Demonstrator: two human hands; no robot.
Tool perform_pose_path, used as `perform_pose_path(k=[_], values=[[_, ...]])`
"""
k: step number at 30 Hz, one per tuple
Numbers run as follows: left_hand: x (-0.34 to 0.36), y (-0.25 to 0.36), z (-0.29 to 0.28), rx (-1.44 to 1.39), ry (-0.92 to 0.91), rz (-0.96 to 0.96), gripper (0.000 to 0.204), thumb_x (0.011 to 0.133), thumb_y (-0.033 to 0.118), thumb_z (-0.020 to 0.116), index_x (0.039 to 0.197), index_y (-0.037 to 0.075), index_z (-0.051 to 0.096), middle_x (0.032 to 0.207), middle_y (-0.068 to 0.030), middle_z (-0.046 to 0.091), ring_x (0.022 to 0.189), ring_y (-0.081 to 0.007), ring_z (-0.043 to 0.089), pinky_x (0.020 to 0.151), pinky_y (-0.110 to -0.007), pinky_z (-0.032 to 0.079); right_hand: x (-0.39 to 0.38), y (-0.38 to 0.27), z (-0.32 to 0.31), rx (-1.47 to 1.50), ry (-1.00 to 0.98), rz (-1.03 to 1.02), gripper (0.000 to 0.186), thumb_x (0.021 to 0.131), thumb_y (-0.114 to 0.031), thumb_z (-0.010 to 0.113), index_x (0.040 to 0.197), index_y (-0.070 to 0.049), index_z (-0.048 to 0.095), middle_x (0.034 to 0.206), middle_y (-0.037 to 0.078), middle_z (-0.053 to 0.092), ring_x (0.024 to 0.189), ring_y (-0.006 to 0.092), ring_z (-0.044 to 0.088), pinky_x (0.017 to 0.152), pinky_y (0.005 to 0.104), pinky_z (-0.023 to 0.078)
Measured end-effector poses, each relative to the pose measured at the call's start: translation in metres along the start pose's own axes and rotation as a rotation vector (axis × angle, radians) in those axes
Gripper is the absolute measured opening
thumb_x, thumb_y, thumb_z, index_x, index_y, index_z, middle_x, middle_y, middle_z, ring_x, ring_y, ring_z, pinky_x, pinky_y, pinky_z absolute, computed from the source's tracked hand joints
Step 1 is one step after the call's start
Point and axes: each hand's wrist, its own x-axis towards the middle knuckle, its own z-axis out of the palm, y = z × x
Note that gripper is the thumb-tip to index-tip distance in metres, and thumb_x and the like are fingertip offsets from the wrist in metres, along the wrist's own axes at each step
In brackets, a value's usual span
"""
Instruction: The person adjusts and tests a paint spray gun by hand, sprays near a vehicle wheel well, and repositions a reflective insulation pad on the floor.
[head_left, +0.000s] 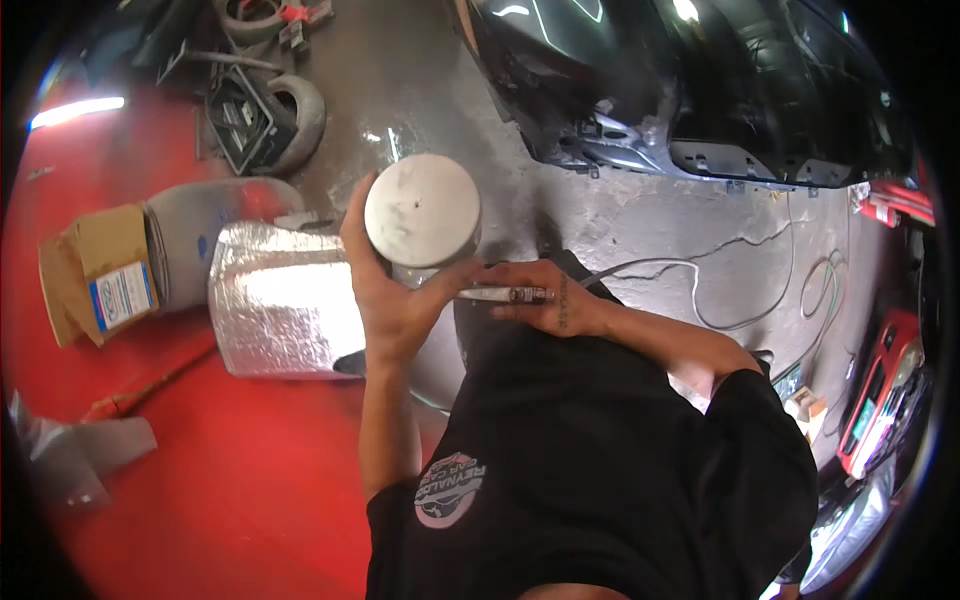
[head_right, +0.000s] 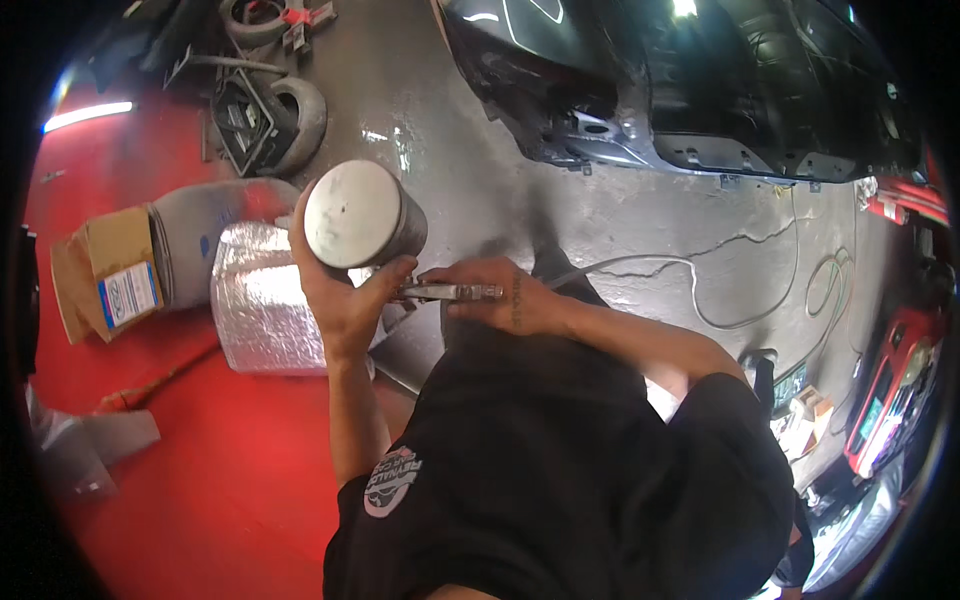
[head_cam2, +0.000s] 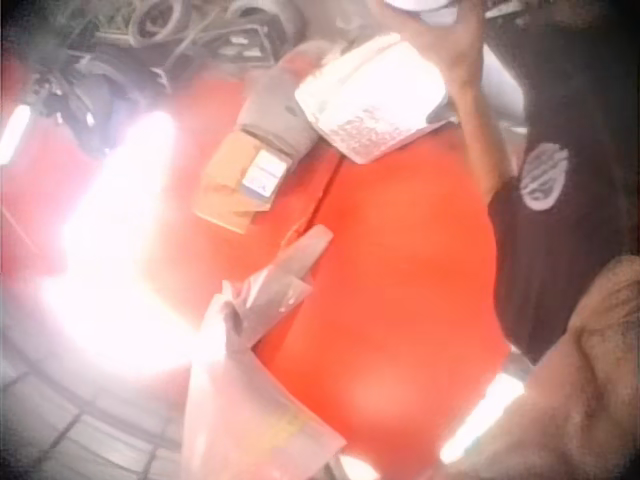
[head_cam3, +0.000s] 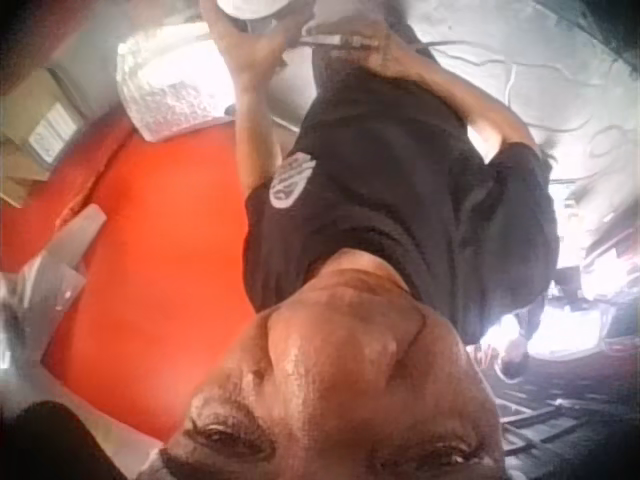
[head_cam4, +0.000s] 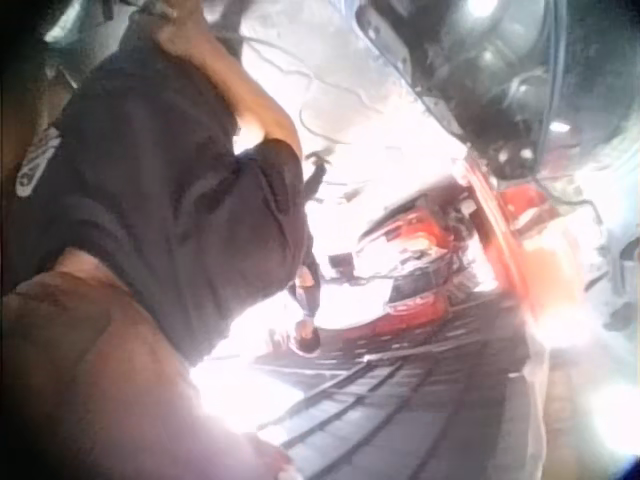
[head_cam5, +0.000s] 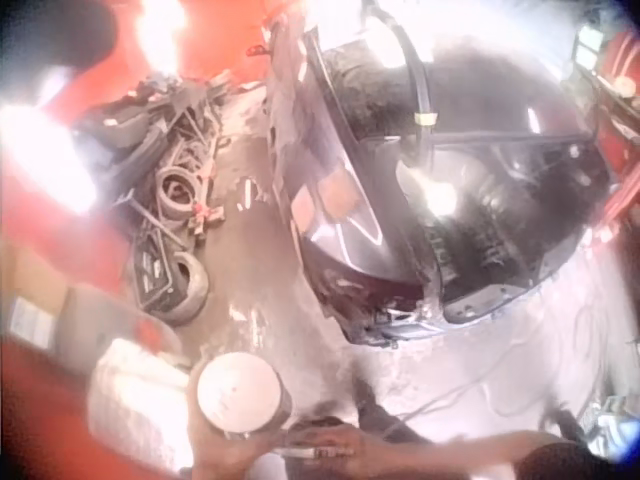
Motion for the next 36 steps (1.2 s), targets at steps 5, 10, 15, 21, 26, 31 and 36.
perform_pose_path(k=[5,10,15,21,26,31,36], values=[[0.073,-0.028,-0.051,-0.121,-0.018,0.100,0.110,0.060,-0.002,0.094,0.151,0.001,0.031,0.139,-0.0162,0.051,0.124,-0.0273,0.060,0.102,-0.038,0.055,0.091,0.011,0.002,-0.004,0.088,-0.028,0.049,0.090,-0.014,0.075,0.137,-0.008,0.063,0.119,0.015,0.072,0.110,0.0282,0.070,0.093,0.0382,0.053],[0.171,-0.071,-0.107,-0.054,-0.137,0.285,0.112,0.058,0.004,0.098,0.149,0.001,0.033,0.138,-0.0143,0.051,0.123,-0.0258,0.060,0.104,-0.038,0.054,0.191,0.033,0.004,-0.120,0.230,-0.180,0.048,0.087,-0.008,0.076,0.133,-0.005,0.065,0.115,0.015,0.074,0.104,0.0287,0.072,0.090,0.0370,0.054],[0.249,-0.084,-0.160,-0.005,-0.280,0.215,0.113,0.056,0.011,0.100,0.148,0.001,0.036,0.137,-0.0134,0.052,0.124,-0.0257,0.058,0.105,-0.037,0.051,0.268,0.029,0.037,-0.038,0.420,-0.163,0.045,0.085,-0.002,0.076,0.129,-0.004,0.068,0.116,0.016,0.073,0.107,0.0283,0.071,0.091,0.0367,0.054],[0.351,-0.099,-0.172,-0.031,-0.685,0.280,0.115,0.054,0.017,0.102,0.147,0.003,0.036,0.139,-0.0133,0.049,0.126,-0.0257,0.056,0.106,-0.039,0.050,0.323,0.034,0.040,0.057,0.584,-0.130,0.041,0.086,-0.007,0.075,0.126,-0.002,0.069,0.115,0.016,0.073,0.106,0.0283,0.071,0.090,0.0388,0.054],[0.415,-0.110,-0.157,-0.003,-0.975,0.204,0.115,0.053,0.018,0.101,0.147,0.004,0.036,0.140,-0.0141,0.051,0.127,-0.0264,0.057,0.107,-0.040,0.050,0.353,0.054,0.023,0.052,0.673,-0.126,0.041,0.084,-0.010,0.076,0.124,-0.001,0.070,0.109,0.016,0.075,0.100,0.0296,0.072,0.087,0.0389,0.054],[0.464,-0.121,-0.145,0.026,-1.195,0.222,0.109,0.055,0.015,0.098,0.145,0.000,0.037,0.138,-0.0168,0.055,0.119,-0.0284,0.063,0.103,-0.041,0.052,0.387,0.074,0.019,0.072,0.812,-0.174,0.043,0.083,-0.011,0.078,0.124,-0.001,0.069,0.108,0.016,0.075,0.099,0.0311,0.072,0.087,0.0395,0.055],[0.492,-0.137,-0.126,-0.152,-1.380,0.331,0.107,0.057,0.015,0.097,0.143,0.005,0.034,0.133,-0.0192,0.053,0.118,-0.0296,0.061,0.099,-0.043,0.052,0.416,0.079,0.037,0.119,1.179,-0.017,0.060,0.080,-0.010,0.080,0.137,-0.007,0.062,0.114,0.014,0.072,0.107,0.0301,0.068,0.092,0.0402,0.053]])
